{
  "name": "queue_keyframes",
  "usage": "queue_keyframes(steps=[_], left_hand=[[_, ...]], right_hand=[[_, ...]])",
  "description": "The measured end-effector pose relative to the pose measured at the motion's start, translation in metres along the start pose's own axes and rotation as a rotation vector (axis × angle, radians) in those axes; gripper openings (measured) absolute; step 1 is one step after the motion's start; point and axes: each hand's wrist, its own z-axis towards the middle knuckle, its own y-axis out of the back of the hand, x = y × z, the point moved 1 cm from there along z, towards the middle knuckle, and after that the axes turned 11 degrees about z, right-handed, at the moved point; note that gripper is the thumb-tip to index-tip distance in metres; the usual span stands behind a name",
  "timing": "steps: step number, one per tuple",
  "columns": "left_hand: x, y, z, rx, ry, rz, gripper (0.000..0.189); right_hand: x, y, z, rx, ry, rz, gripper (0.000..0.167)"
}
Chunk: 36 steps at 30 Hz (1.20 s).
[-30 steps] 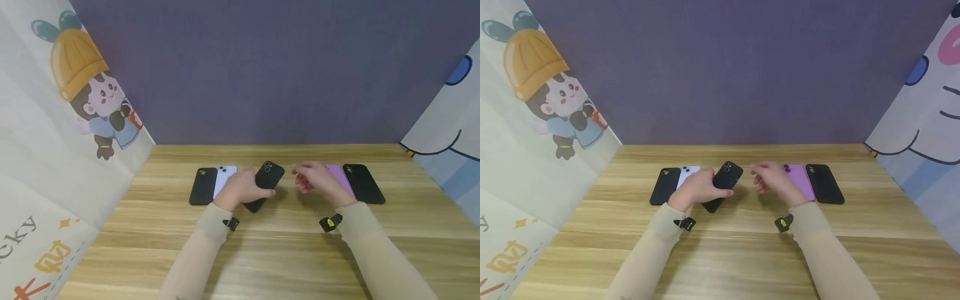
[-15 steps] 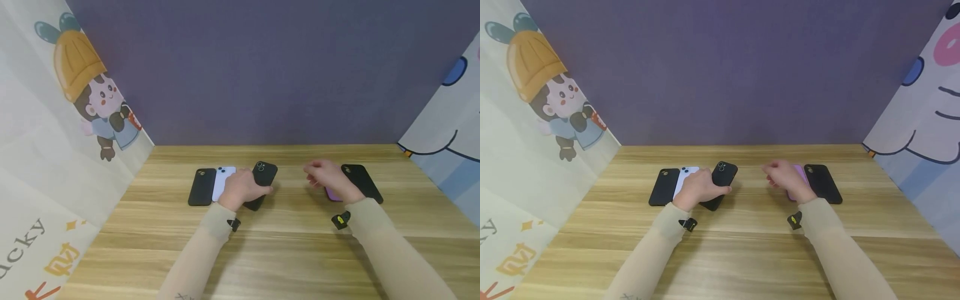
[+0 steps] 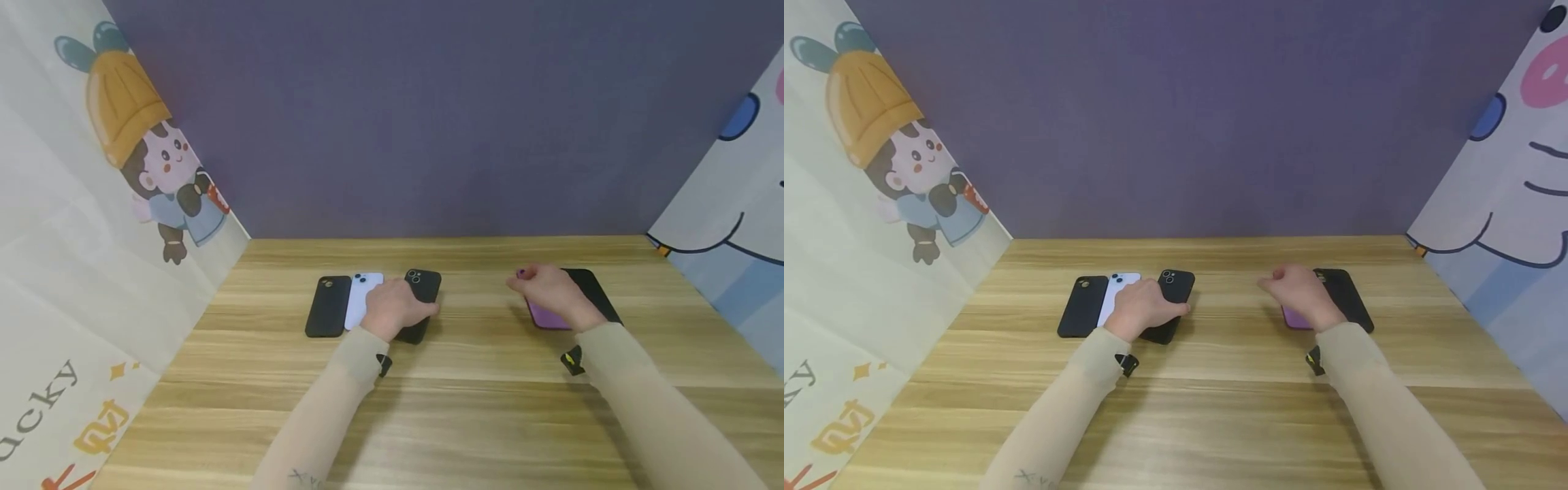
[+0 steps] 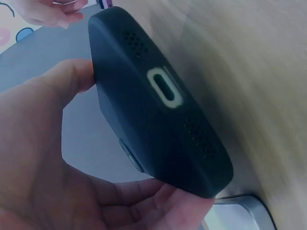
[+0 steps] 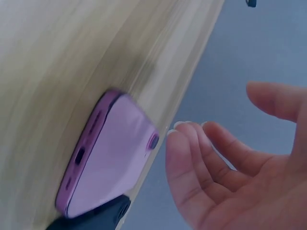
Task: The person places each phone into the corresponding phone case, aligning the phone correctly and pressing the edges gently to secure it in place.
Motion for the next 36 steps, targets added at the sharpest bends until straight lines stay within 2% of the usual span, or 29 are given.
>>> queue_keyframes(steps=[5, 8, 14, 23, 28, 36], left_hand=[[0.0, 0.0, 0.001, 0.015, 0.021, 0.008, 0.062], [0.0, 0.0, 0.002, 0.044, 0.025, 0.027, 0.061], [-0.001, 0.0, 0.005, 0.097, 0.031, 0.073, 0.06], [-0.002, -0.004, 0.012, 0.14, 0.037, 0.111, 0.057], [-0.005, -0.005, 0.013, 0.141, 0.038, 0.112, 0.057], [-0.008, -0.007, 0.014, 0.145, 0.042, 0.129, 0.059]], right_hand=[[-0.004, 0.006, -0.001, -0.021, -0.008, -0.075, 0.076], [-0.008, 0.009, -0.001, -0.026, -0.027, -0.105, 0.075], [-0.014, 0.014, 0.0, -0.02, -0.086, -0.149, 0.061], [-0.028, 0.02, 0.001, -0.012, -0.121, -0.174, 0.073], [-0.035, 0.022, 0.004, -0.021, -0.136, -0.213, 0.082], [-0.038, 0.023, 0.004, -0.036, -0.155, -0.23, 0.083]])
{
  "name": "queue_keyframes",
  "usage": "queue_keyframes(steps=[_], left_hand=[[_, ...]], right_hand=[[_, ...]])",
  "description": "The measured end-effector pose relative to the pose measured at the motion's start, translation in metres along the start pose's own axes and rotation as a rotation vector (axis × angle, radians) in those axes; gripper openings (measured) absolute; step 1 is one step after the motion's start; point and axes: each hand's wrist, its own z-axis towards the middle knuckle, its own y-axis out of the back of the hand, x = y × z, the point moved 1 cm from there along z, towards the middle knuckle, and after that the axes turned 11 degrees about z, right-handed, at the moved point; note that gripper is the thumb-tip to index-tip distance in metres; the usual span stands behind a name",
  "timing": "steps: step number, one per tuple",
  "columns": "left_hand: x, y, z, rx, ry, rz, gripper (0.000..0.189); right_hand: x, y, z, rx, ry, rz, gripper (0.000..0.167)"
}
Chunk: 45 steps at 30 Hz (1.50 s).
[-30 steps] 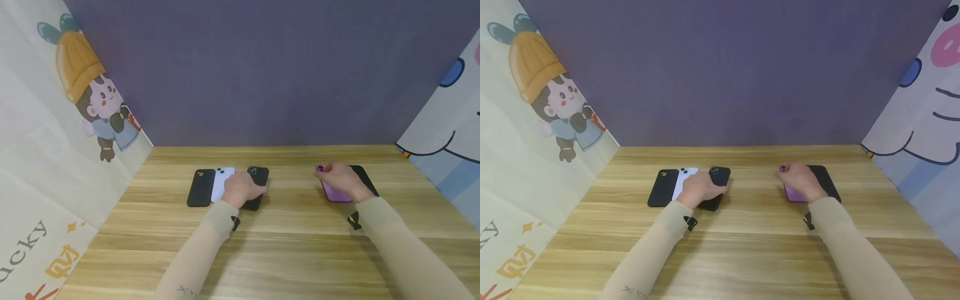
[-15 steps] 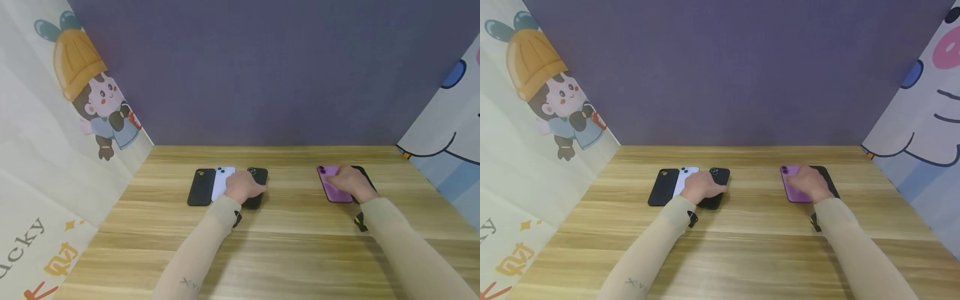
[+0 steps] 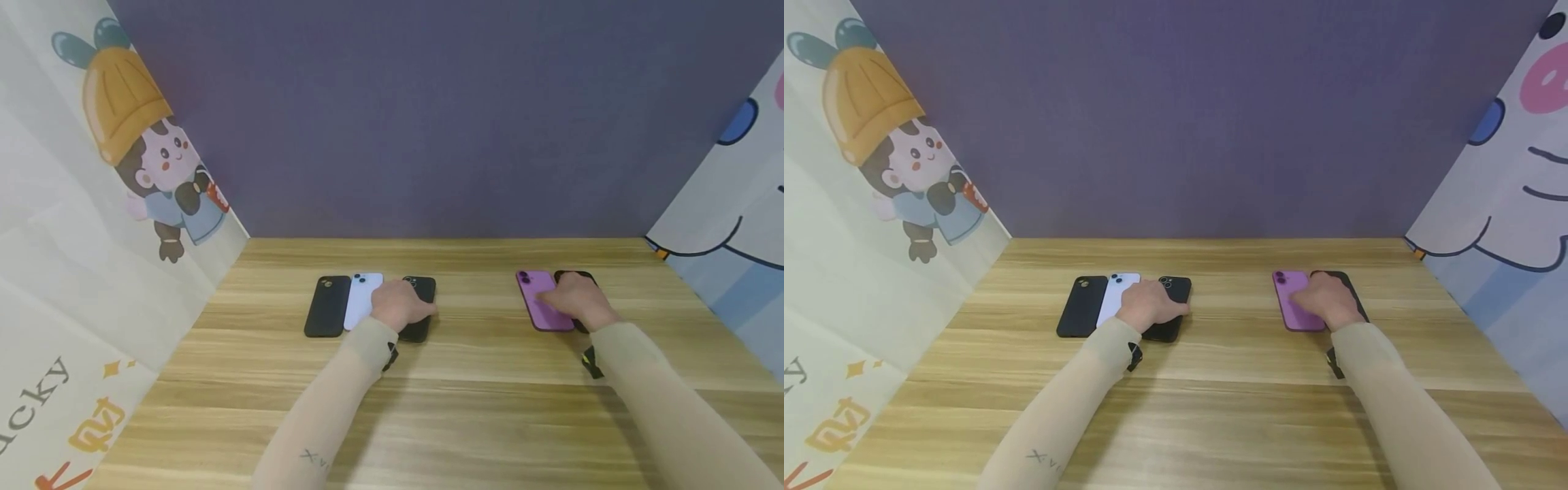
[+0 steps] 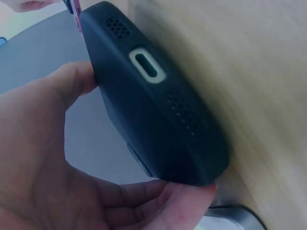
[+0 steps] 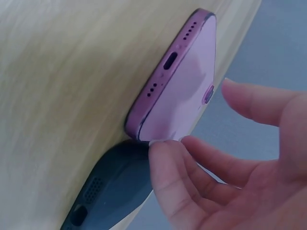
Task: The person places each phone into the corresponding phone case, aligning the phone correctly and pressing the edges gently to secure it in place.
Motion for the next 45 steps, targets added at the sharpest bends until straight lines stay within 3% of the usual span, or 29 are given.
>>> queue_keyframes(steps=[7, 19, 29, 37, 45], left_hand=[[0.0, -0.001, 0.002, 0.0, 0.023, 0.019, 0.064], [-0.005, -0.002, 0.006, -0.022, 0.037, 0.042, 0.073], [-0.006, -0.003, 0.009, -0.034, 0.05, 0.057, 0.067], [-0.008, -0.003, 0.009, -0.036, 0.041, 0.065, 0.066], [-0.009, -0.003, 0.009, -0.039, 0.036, 0.072, 0.064]], right_hand=[[-0.002, -0.001, 0.0, 0.018, -0.051, -0.002, 0.047], [-0.004, -0.003, -0.002, 0.04, -0.098, 0.031, 0.044], [0.006, -0.001, -0.004, 0.063, -0.066, 0.023, 0.068], [0.009, 0.0, -0.003, 0.065, -0.071, -0.053, 0.083], [0.009, 0.001, -0.001, 0.076, -0.097, -0.039, 0.086]])
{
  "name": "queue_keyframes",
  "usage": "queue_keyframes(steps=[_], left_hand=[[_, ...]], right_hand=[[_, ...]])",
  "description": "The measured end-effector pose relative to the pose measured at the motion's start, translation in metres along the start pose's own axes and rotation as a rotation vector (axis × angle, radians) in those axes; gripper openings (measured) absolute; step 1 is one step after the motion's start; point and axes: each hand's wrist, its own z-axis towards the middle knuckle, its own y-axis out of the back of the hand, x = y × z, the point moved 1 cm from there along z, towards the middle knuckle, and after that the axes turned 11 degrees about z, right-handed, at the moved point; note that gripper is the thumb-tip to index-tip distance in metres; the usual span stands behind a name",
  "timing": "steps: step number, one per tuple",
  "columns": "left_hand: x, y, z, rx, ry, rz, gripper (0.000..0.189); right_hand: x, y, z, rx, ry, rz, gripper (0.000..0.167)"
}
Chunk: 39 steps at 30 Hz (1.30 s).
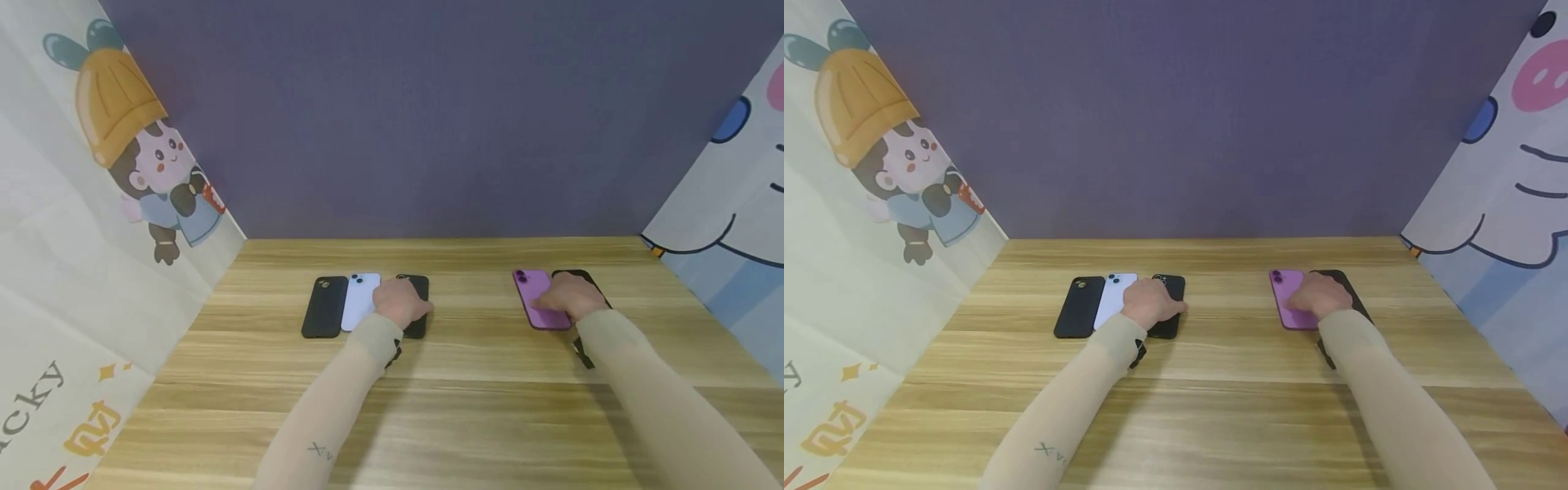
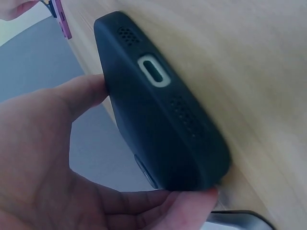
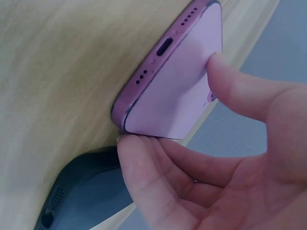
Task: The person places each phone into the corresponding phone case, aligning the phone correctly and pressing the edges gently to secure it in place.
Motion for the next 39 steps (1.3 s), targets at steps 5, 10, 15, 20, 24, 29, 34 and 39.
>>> queue_keyframes(steps=[5, 10, 15, 20, 24, 29, 34, 39], left_hand=[[-0.001, -0.001, 0.002, -0.015, 0.0, -0.017, 0.062], [-0.002, -0.001, 0.002, -0.012, 0.003, -0.005, 0.065], [-0.001, 0.001, 0.0, -0.019, -0.008, -0.007, 0.062], [0.001, 0.002, 0.0, -0.022, 0.005, -0.009, 0.063], [0.001, 0.0, 0.001, -0.015, 0.008, -0.016, 0.067], [0.001, -0.003, 0.001, -0.011, 0.013, -0.025, 0.067], [0.001, -0.003, 0.001, -0.026, 0.013, -0.034, 0.066], [-0.005, -0.003, 0.001, -0.066, 0.009, 0.03, 0.062]], right_hand=[[0.003, 0.002, 0.003, 0.001, -0.017, -0.056, 0.091], [0.005, 0.005, 0.007, 0.022, -0.031, -0.078, 0.096], [0.006, 0.006, 0.006, 0.06, -0.061, -0.044, 0.089], [0.008, 0.006, 0.007, 0.094, -0.078, -0.013, 0.081], [0.009, 0.006, 0.01, 0.124, -0.077, -0.012, 0.074], [0.007, 0.005, 0.013, 0.177, -0.038, -0.102, 0.072], [0.005, 0.004, 0.014, 0.179, -0.041, -0.104, 0.077], [0.005, 0.004, 0.013, 0.162, -0.052, -0.079, 0.076]])
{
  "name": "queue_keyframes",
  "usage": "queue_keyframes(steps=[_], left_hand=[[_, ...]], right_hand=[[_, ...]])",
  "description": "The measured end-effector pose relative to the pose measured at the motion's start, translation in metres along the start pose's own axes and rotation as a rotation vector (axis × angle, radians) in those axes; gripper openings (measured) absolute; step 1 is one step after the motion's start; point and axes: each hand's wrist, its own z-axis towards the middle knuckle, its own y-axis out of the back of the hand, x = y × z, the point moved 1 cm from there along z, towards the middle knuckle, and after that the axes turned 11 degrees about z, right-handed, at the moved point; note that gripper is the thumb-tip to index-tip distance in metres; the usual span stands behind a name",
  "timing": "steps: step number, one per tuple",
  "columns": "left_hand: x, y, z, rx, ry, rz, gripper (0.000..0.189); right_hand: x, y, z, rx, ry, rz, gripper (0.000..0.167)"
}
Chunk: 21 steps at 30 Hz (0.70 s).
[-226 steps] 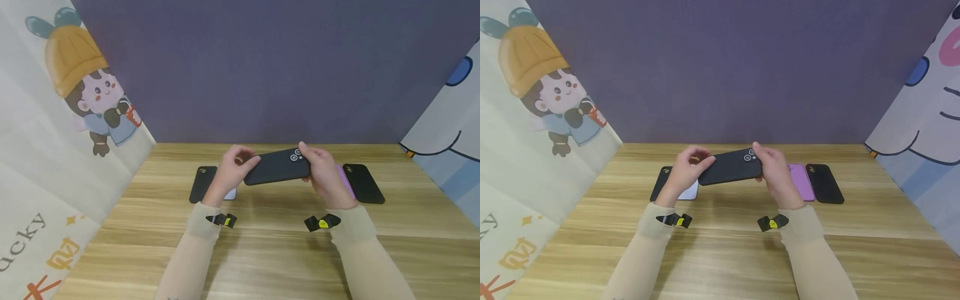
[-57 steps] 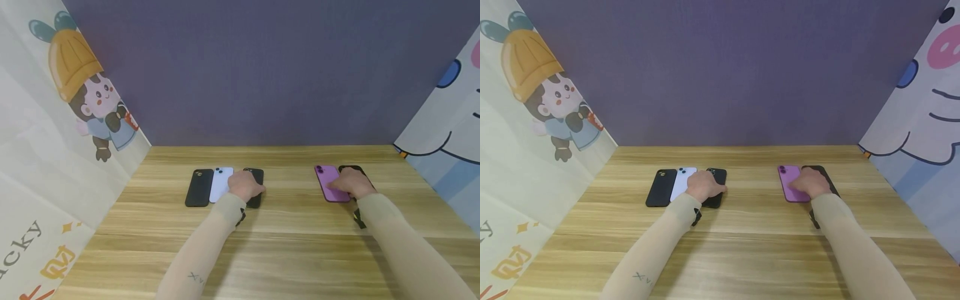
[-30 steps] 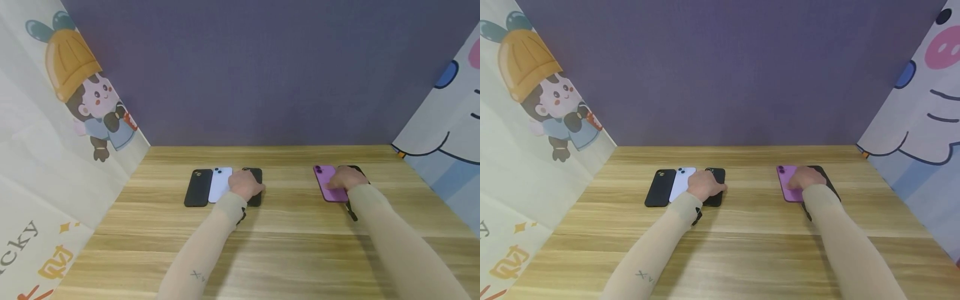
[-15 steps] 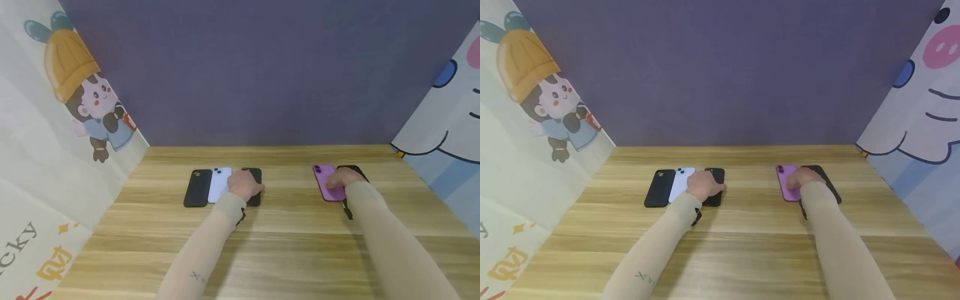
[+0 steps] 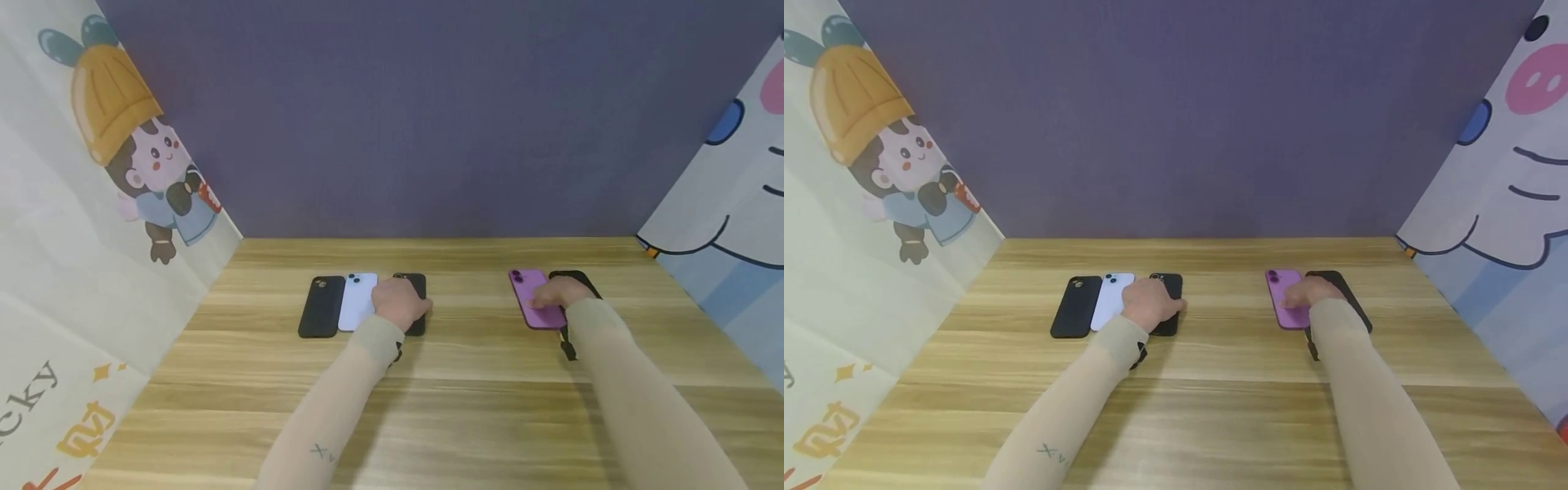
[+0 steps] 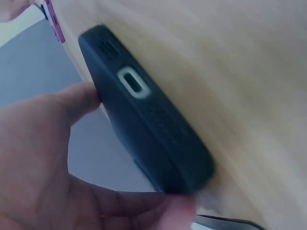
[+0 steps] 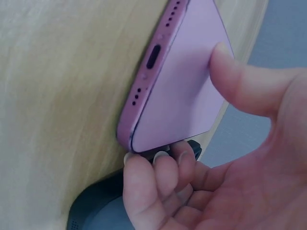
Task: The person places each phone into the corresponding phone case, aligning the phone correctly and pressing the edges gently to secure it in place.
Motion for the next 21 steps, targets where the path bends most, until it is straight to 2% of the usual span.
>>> queue_keyframes(steps=[3, 7, 9, 10, 13, 17, 21], left_hand=[[-0.012, 0.003, -0.002, -0.047, -0.005, 0.084, 0.059], [-0.036, 0.009, -0.005, -0.139, -0.104, 0.072, 0.036], [-0.048, 0.013, -0.007, -0.177, -0.187, -0.011, 0.031], [-0.054, 0.016, -0.008, -0.187, -0.232, -0.057, 0.035], [-0.071, 0.023, -0.012, -0.183, -0.313, -0.207, 0.041], [-0.092, 0.024, -0.016, -0.12, -0.342, -0.384, 0.037], [-0.11, 0.019, -0.018, -0.057, -0.347, -0.498, 0.033]], right_hand=[[0.0, 0.0, -0.002, -0.001, -0.007, 0.019, 0.076], [-0.003, 0.0, -0.004, -0.004, -0.011, 0.043, 0.073], [-0.004, 0.0, -0.004, -0.012, -0.009, 0.053, 0.071], [-0.004, 0.001, -0.003, -0.019, -0.006, 0.052, 0.07], [-0.004, 0.001, -0.004, -0.04, -0.004, 0.053, 0.07], [-0.004, 0.001, -0.006, -0.058, -0.02, 0.076, 0.076], [-0.004, 0.0, -0.008, -0.087, -0.037, 0.108, 0.083]])
